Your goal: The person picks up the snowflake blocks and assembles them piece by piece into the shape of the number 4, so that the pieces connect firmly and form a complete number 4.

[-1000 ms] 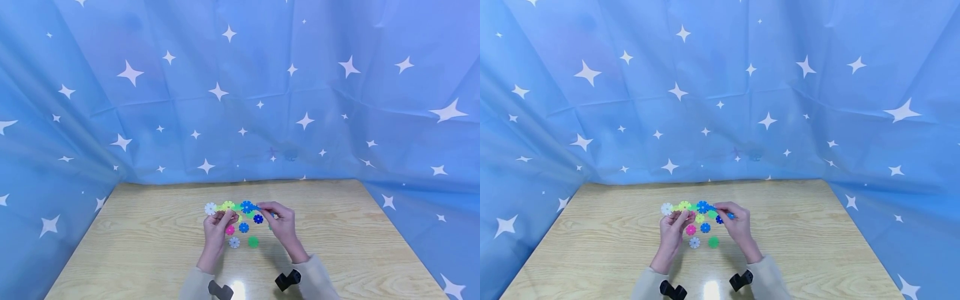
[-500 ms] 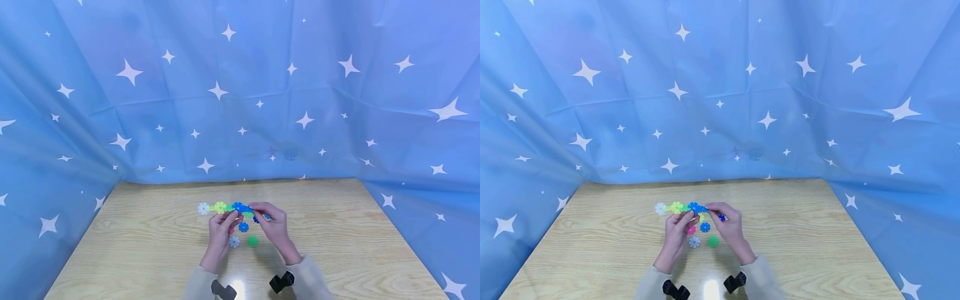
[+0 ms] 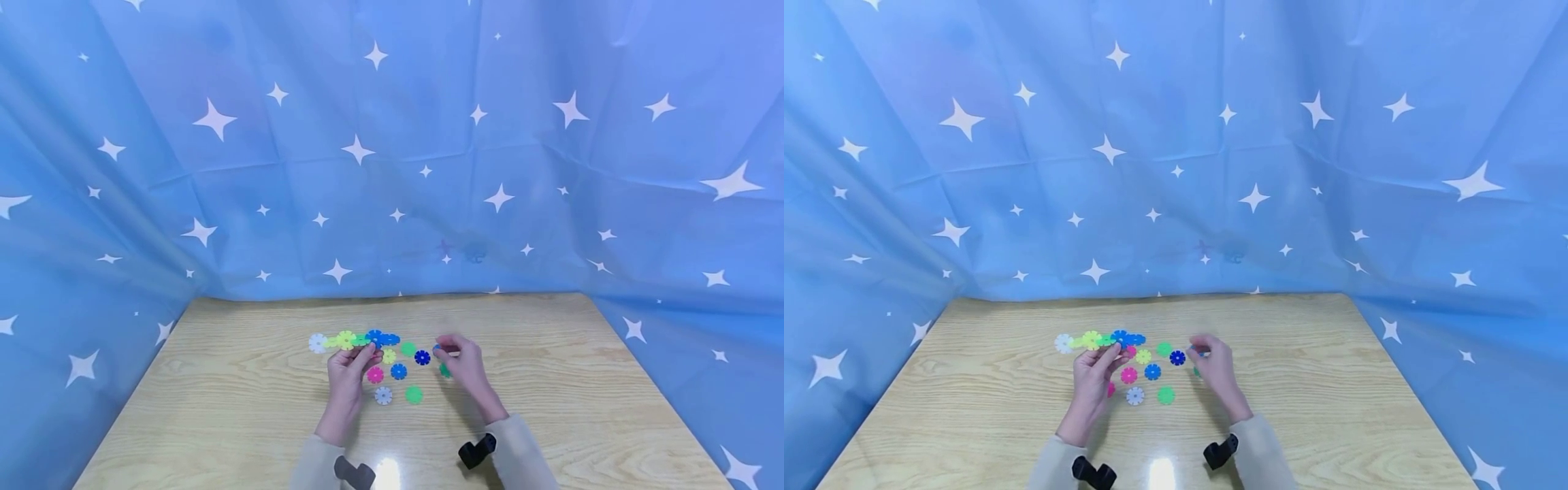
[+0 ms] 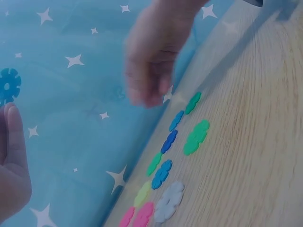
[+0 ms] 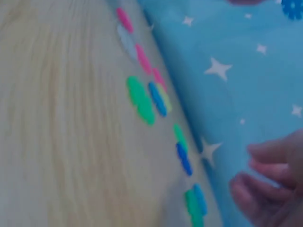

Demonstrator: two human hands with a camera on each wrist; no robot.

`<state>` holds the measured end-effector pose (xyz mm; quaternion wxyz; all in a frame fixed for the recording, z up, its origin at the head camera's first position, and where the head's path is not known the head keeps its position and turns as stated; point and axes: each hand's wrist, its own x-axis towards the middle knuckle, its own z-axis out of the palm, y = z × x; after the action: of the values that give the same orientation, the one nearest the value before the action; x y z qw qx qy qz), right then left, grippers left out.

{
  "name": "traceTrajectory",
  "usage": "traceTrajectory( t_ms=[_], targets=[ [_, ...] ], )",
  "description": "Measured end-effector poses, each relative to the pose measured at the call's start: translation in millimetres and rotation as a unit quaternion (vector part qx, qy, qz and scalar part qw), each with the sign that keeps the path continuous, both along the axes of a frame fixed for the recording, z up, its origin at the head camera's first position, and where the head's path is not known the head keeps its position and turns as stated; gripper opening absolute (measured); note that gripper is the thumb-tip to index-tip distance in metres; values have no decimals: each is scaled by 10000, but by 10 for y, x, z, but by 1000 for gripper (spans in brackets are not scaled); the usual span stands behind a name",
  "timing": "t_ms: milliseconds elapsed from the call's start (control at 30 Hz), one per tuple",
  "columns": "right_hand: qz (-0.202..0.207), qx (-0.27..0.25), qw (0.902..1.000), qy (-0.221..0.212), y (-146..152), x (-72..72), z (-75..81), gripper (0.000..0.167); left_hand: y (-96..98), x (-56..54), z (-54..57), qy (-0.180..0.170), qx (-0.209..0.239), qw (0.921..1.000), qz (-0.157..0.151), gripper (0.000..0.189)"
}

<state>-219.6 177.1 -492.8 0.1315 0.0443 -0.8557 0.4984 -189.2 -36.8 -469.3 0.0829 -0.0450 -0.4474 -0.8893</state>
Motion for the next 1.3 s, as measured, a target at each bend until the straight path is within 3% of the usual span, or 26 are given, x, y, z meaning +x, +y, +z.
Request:
traceTrajectory(
  t_ms=[233, 433, 700, 867, 1033, 1300],
  targets=[
    [-339, 1161, 9905, -656, 108, -7, -143, 21, -22, -7, -3, 18, -92, 9999, 132, 21],
    [-271, 1484, 9820, -1138, 166, 23, -168, 28, -37, 1, -2, -84, -89, 9999, 118, 20],
    [-119, 1683, 9741, -1504, 184, 47, -96, 23, -40, 19, -38, -138, -143, 9998, 80, 15],
    [-20, 1594, 9745, -1580, 201, 51, -69, 26, -38, 10, -31, -60, -142, 9998, 88, 16],
    [-26, 1324, 9825, -1310, 212, 61, -49, 19, -39, -2, -23, 1, -134, 9999, 93, 16],
    [6, 408, 9937, -1047, 144, 67, 66, 15, -32, -18, -22, -65, -68, 9999, 78, 19]
  ],
)
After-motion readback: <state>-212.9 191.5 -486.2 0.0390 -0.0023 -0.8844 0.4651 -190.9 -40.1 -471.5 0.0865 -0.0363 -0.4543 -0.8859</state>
